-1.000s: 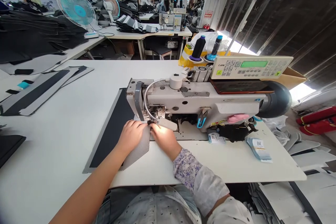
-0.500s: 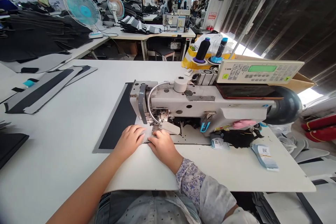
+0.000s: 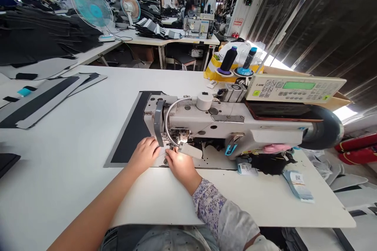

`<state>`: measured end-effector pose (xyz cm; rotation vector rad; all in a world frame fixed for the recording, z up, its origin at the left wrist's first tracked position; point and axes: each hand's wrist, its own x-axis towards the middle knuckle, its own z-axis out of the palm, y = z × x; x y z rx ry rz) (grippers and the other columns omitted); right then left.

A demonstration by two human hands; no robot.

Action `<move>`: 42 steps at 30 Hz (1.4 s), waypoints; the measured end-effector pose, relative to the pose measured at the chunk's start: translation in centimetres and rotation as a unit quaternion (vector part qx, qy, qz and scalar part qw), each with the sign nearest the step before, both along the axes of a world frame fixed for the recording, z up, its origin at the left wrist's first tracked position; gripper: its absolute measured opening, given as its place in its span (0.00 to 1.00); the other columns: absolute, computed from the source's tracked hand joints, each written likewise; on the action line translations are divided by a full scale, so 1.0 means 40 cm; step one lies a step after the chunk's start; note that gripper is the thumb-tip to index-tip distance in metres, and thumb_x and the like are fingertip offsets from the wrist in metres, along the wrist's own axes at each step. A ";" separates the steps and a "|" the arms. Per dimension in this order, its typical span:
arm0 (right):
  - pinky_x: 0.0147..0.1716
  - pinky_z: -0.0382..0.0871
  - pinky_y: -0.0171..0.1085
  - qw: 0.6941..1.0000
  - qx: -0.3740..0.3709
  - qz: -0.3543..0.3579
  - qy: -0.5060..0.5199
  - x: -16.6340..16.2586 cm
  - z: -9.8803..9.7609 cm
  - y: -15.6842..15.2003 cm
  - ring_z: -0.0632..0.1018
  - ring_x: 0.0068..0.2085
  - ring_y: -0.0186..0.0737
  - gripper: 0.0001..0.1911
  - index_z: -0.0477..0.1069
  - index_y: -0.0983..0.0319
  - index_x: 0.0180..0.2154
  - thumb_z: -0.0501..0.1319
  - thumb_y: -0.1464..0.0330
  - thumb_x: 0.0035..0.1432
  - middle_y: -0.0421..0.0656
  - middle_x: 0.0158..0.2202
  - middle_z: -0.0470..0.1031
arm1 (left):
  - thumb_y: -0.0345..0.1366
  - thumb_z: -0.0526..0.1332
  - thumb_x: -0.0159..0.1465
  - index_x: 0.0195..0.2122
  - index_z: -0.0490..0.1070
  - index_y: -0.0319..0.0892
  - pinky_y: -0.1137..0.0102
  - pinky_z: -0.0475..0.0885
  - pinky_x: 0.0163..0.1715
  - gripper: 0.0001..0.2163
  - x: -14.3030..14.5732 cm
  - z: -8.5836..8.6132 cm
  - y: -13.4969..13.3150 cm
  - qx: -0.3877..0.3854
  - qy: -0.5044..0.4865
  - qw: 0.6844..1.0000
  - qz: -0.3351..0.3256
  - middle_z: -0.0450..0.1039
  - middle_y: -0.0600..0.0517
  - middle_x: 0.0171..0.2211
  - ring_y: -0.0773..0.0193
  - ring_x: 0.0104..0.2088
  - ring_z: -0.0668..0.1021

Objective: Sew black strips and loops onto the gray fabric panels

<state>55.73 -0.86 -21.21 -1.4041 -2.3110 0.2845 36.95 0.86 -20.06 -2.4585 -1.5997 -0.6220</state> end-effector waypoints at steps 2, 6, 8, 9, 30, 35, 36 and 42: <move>0.37 0.67 0.36 1.000 0.010 -0.001 0.005 0.001 -0.005 0.000 0.75 0.37 0.40 0.14 0.74 0.59 0.49 0.56 0.65 0.64 0.46 0.39 0.74 | 0.31 0.56 0.65 0.42 0.71 0.44 0.62 0.69 0.45 0.08 0.003 -0.001 -0.002 0.000 -0.005 1.000 0.002 0.73 0.47 0.40 0.57 0.42 0.73; 0.40 0.68 0.39 0.999 0.026 0.010 0.044 0.003 -0.014 0.004 0.75 0.38 0.42 0.14 0.75 0.60 0.48 0.56 0.67 0.63 0.47 0.39 0.74 | 0.31 0.55 0.64 0.40 0.71 0.43 0.63 0.69 0.44 0.07 0.009 -0.001 0.002 -0.001 -0.009 1.000 0.003 0.73 0.47 0.39 0.58 0.42 0.73; 0.43 0.69 0.41 0.994 0.009 0.015 0.105 0.001 -0.010 0.001 0.75 0.41 0.43 0.14 0.75 0.60 0.47 0.57 0.67 0.62 0.48 0.38 0.74 | 0.30 0.55 0.64 0.39 0.71 0.42 0.63 0.70 0.43 0.07 0.008 0.000 0.006 -0.005 0.001 1.000 -0.002 0.73 0.47 0.38 0.58 0.41 0.74; 0.45 0.69 0.42 0.988 -0.016 0.007 0.156 0.000 -0.005 -0.003 0.75 0.43 0.44 0.14 0.75 0.61 0.47 0.57 0.67 0.61 0.48 0.39 0.74 | 0.29 0.55 0.64 0.40 0.71 0.42 0.63 0.70 0.42 0.07 0.006 0.001 0.006 -0.008 0.008 1.000 -0.005 0.73 0.47 0.38 0.57 0.41 0.74; 0.12 0.55 0.28 0.872 -0.450 0.017 0.192 0.024 0.085 -0.070 0.62 0.13 0.26 0.13 0.57 0.59 0.26 0.49 0.67 0.65 0.33 0.17 0.66 | 0.29 0.56 0.64 0.41 0.74 0.43 0.66 0.72 0.42 0.09 0.025 -0.002 -0.053 -0.032 0.087 0.991 -0.099 0.77 0.51 0.42 0.60 0.41 0.75; 0.16 0.56 0.30 0.889 -0.427 0.017 0.164 0.016 0.096 -0.071 0.63 0.14 0.28 0.13 0.57 0.59 0.26 0.49 0.67 0.65 0.33 0.18 0.66 | 0.29 0.54 0.65 0.42 0.74 0.43 0.67 0.72 0.43 0.10 0.020 -0.003 -0.040 -0.026 0.079 0.990 -0.111 0.78 0.51 0.42 0.61 0.41 0.77; 0.17 0.57 0.30 0.898 -0.411 0.017 0.154 0.014 0.096 -0.071 0.63 0.15 0.28 0.13 0.57 0.59 0.26 0.49 0.67 0.65 0.34 0.18 0.67 | 0.29 0.54 0.65 0.41 0.74 0.43 0.67 0.71 0.43 0.10 0.022 -0.002 -0.035 -0.028 0.081 0.990 -0.110 0.78 0.51 0.41 0.61 0.41 0.77; 0.24 0.53 0.34 0.982 -0.180 -0.022 0.046 0.012 0.063 -0.076 0.69 0.26 0.34 0.14 0.61 0.60 0.24 0.57 0.65 0.61 0.40 0.23 0.70 | 0.32 0.52 0.67 0.46 0.73 0.43 0.64 0.70 0.46 0.12 0.034 0.024 -0.058 -0.075 0.044 0.994 -0.074 0.77 0.48 0.44 0.59 0.44 0.76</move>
